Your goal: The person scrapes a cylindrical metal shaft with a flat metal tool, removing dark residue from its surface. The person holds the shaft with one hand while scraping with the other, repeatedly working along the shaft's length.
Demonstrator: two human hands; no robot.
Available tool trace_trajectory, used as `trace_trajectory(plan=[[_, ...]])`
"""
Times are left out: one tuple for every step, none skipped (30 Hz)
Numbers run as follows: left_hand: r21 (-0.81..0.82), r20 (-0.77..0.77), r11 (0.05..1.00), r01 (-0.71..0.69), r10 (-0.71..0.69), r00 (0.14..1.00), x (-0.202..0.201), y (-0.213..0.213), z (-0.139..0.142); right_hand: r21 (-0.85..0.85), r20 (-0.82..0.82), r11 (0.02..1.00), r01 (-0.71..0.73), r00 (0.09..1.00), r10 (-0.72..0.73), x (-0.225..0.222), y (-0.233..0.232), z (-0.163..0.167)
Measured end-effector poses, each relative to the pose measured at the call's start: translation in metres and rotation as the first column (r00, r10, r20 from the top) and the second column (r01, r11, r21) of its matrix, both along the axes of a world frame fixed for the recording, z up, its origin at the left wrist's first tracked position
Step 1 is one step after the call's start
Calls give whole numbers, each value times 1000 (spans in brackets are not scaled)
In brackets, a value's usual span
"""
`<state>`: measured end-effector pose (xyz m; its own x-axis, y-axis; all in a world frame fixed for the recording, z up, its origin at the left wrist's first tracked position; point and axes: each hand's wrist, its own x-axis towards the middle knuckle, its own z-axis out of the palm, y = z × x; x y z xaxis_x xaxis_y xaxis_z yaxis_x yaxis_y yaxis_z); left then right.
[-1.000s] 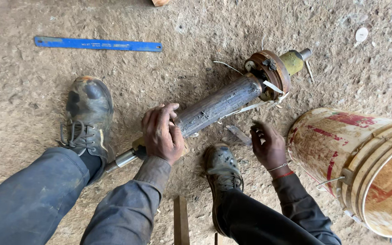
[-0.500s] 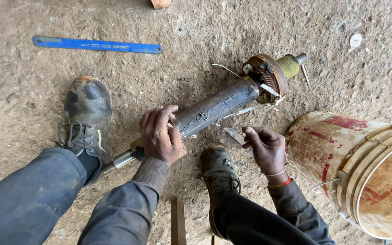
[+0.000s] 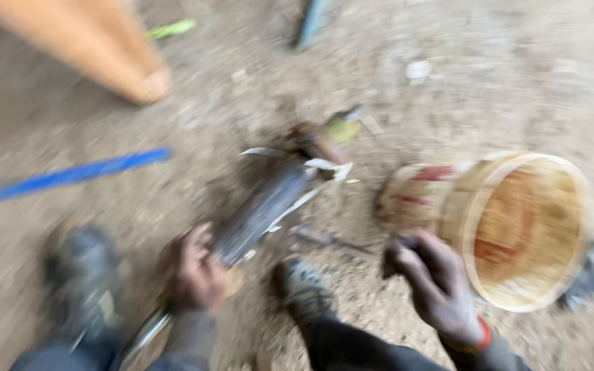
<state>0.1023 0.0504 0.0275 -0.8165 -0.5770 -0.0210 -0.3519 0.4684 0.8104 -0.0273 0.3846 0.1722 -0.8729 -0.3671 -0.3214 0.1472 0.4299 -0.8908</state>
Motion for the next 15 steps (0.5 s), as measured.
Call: trace_trajectory(plan=[[-85, -25, 996, 26, -28, 999, -1, -1, 0, 81, -366, 994, 70, 930, -35, -13, 20, 16], [-173, -41, 984, 41, -49, 998, 0, -1, -1, 143, -672, 979, 149, 740, -15, -22, 41, 32], [-203, -43, 978, 41, -51, 998, 0, -1, -3, 314, -629, 919, 237, 777, 14, -32, 61, 45], [-242, -42, 969, 38, -50, 998, 1, -2, -5, 466, -573, 830, 305, 819, 21, -49, 80, 50], [-246, -44, 968, 36, -49, 998, 1, -1, -9, 602, -511, 720, 345, 860, 15, -71, 97, 52], [-257, -45, 966, 30, -43, 998, 1, -2, -13, 719, -443, 595, 360, 897, -8, -89, 109, 51], [-266, -42, 964, 21, -34, 999, 2, -3, -17, 787, -285, 550, 279, 955, -77, -104, 114, 40], [-251, -26, 968, 24, -31, 999, 4, -4, -21, 839, -121, 514, 181, 981, -149, -119, 114, 22], [-238, -11, 971, 16, -19, 1000, 4, -4, -25, 917, 18, 400, -17, 1000, 1, -130, 111, 4], [-230, 10, 973, 6, -3, 1000, 4, -4, -27, 909, 141, 379, -171, 984, 105, -136, 105, -15], [-239, -30, 971, 3, -11, 999, 3, -4, -29, 932, 135, 311, -189, 973, 187, -138, 98, -33], [-253, -65, 967, 1, -18, 998, 3, -3, -29, 948, 135, 244, -204, 953, 270, -138, 91, -50], [-271, -98, 963, 1, -28, 995, 2, -3, -28, 942, 111, 280, -185, 960, 258, -137, 85, -63], [-277, -89, 961, 7, -33, 996, 2, -3, -27, 934, 84, 318, -162, 966, 245, -134, 80, -70], [-284, -82, 959, 10, -35, 996, 0, -3, -25, 925, 55, 355, -138, 971, 233, -133, 75, -74]])
